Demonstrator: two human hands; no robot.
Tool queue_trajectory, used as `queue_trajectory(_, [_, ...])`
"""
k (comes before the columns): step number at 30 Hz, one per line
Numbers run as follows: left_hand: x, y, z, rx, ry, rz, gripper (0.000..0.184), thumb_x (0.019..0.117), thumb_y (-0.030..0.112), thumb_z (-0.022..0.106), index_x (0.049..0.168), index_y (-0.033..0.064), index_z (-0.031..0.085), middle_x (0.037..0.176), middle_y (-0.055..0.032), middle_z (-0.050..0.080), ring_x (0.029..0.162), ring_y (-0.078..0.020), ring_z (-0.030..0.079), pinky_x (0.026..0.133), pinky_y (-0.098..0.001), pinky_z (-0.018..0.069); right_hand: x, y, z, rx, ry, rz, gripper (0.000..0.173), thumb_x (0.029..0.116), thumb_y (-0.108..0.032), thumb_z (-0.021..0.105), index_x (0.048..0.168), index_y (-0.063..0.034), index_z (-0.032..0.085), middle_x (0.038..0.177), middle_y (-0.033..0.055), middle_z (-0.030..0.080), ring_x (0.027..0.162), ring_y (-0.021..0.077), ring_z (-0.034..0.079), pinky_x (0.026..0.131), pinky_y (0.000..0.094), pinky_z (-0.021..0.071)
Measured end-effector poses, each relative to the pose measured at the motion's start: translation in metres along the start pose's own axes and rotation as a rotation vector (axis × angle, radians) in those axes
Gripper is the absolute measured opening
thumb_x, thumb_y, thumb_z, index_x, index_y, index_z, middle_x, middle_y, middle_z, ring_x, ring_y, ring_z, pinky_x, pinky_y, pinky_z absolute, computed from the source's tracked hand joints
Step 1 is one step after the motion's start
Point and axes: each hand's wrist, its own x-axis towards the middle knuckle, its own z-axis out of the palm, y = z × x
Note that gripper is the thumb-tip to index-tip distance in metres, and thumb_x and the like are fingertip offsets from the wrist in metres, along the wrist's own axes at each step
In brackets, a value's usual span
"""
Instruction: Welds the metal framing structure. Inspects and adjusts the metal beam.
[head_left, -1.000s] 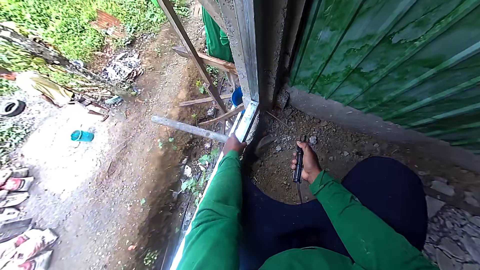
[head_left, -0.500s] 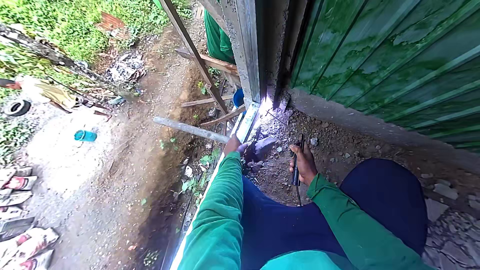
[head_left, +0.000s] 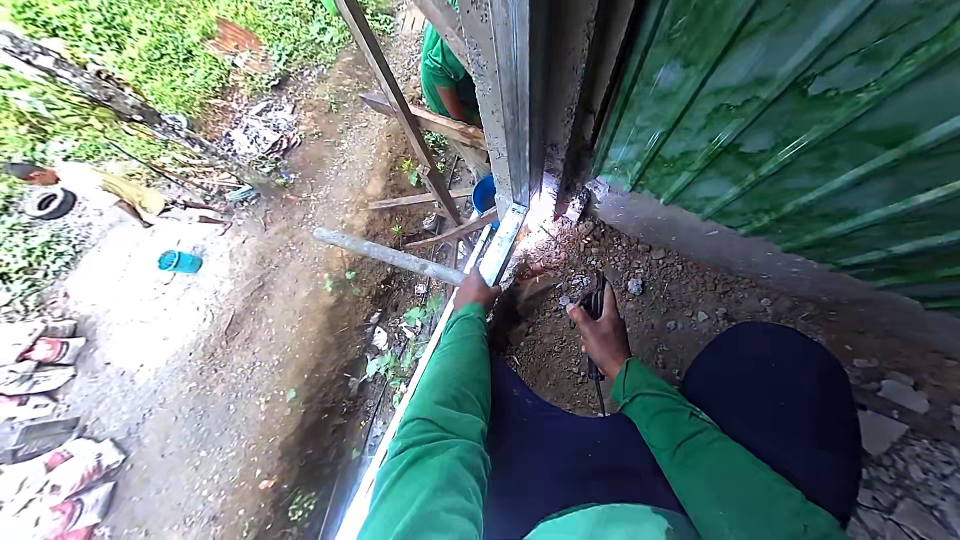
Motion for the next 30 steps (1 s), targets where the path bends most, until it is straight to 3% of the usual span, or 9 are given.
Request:
queue_trajectory(4, [0.001, 0.001, 0.000, 0.001, -0.008, -0.010, 0.079, 0.0853, 0.043, 0.079, 0.150, 0.0121, 0.046, 0.122, -0.0265, 0.069, 0.111, -0.0490, 0.067, 0.087, -0.0719, 0.0529, 0.009, 0.001, -0.002, 0.156, 0.025, 0.108, 0.094, 0.0982, -0.041, 0.069, 0.167, -0.0219, 0.008, 0.096, 0.0156, 0.059, 0.051, 0.0181, 0.051, 0.048, 0.0378, 0.0505])
queue_trajectory(7, [0.000, 0.002, -0.001, 0.008, -0.011, -0.019, 0.081, 0.0839, 0.045, 0.080, 0.151, 0.0145, 0.046, 0.123, -0.0258, 0.069, 0.110, -0.0482, 0.068, 0.086, -0.0713, 0.0531, 0.017, -0.001, -0.001, 0.225, 0.003, 0.121, 0.092, 0.0990, -0.041, 0.068, 0.166, -0.0234, 0.008, 0.103, 0.0158, 0.059, 0.050, 0.0166, 0.049, 0.046, 0.0346, 0.0479])
queue_trajectory(9, [-0.004, 0.003, -0.003, 0.015, -0.013, -0.026, 0.084, 0.0817, 0.048, 0.081, 0.150, 0.0149, 0.046, 0.123, -0.0252, 0.069, 0.110, -0.0479, 0.067, 0.086, -0.0707, 0.0534, 0.018, -0.001, 0.000, 0.258, -0.019, 0.100, 0.090, 0.0993, -0.040, 0.068, 0.166, -0.0242, 0.010, 0.106, 0.0157, 0.059, 0.051, 0.0166, 0.050, 0.046, 0.0344, 0.0481])
queue_trajectory(14, [-0.005, 0.003, -0.005, -0.005, -0.017, -0.007, 0.085, 0.0820, 0.052, 0.081, 0.149, 0.0119, 0.047, 0.123, -0.0269, 0.068, 0.112, -0.0483, 0.067, 0.088, -0.0720, 0.0524, 0.009, -0.003, -0.001, 0.292, -0.038, 0.087, 0.089, 0.1010, -0.036, 0.066, 0.166, -0.0233, 0.008, 0.090, 0.0107, 0.054, 0.049, 0.0151, 0.049, 0.044, 0.0323, 0.0484])
queue_trajectory(22, [-0.006, 0.004, -0.006, -0.009, -0.020, -0.013, 0.084, 0.0847, 0.052, 0.079, 0.151, 0.0122, 0.045, 0.124, -0.0267, 0.068, 0.112, -0.0485, 0.067, 0.088, -0.0714, 0.0526, 0.007, -0.002, -0.001, 0.276, -0.050, 0.080, 0.090, 0.1010, -0.037, 0.066, 0.167, -0.0245, 0.006, 0.089, 0.0106, 0.054, 0.049, 0.0155, 0.050, 0.044, 0.0326, 0.0490])
queue_trajectory(25, [-0.006, 0.004, -0.005, -0.029, -0.022, -0.008, 0.081, 0.0879, 0.042, 0.078, 0.155, 0.0137, 0.042, 0.126, -0.0280, 0.067, 0.114, -0.0499, 0.066, 0.090, -0.0730, 0.0512, -0.002, -0.001, -0.008, 0.026, 0.019, -0.005, 0.096, 0.0959, -0.043, 0.070, 0.166, -0.0165, 0.010, 0.104, 0.0193, 0.065, 0.064, 0.0246, 0.061, 0.060, 0.0450, 0.0562])
queue_trajectory(27, [-0.005, 0.002, -0.005, -0.023, -0.015, 0.017, 0.084, 0.0852, 0.042, 0.080, 0.153, 0.0095, 0.043, 0.125, -0.0284, 0.067, 0.113, -0.0500, 0.066, 0.090, -0.0731, 0.0514, -0.024, -0.009, -0.020, -0.194, 0.031, -0.092, 0.106, 0.0907, -0.046, 0.074, 0.166, -0.0104, 0.008, 0.126, 0.0247, 0.065, 0.102, 0.0343, 0.070, 0.091, 0.0541, 0.0562])
queue_trajectory(28, [-0.004, 0.002, -0.005, -0.009, -0.014, 0.020, 0.084, 0.0850, 0.043, 0.080, 0.152, 0.0083, 0.044, 0.124, -0.0284, 0.067, 0.112, -0.0498, 0.066, 0.089, -0.0727, 0.0519, -0.036, -0.009, -0.024, -0.283, 0.028, -0.151, 0.110, 0.0886, -0.047, 0.076, 0.166, -0.0086, 0.008, 0.131, 0.0253, 0.063, 0.111, 0.0368, 0.068, 0.097, 0.0561, 0.0537])
queue_trajectory(30, [-0.004, 0.001, -0.004, 0.000, -0.012, 0.012, 0.082, 0.0852, 0.043, 0.080, 0.151, 0.0087, 0.045, 0.123, -0.0288, 0.068, 0.112, -0.0508, 0.066, 0.088, -0.0731, 0.0518, -0.055, -0.002, -0.027, -0.446, 0.068, -0.300, 0.111, 0.0839, -0.050, 0.079, 0.165, -0.0067, 0.016, 0.130, 0.0224, 0.065, 0.106, 0.0366, 0.070, 0.091, 0.0568, 0.0566])
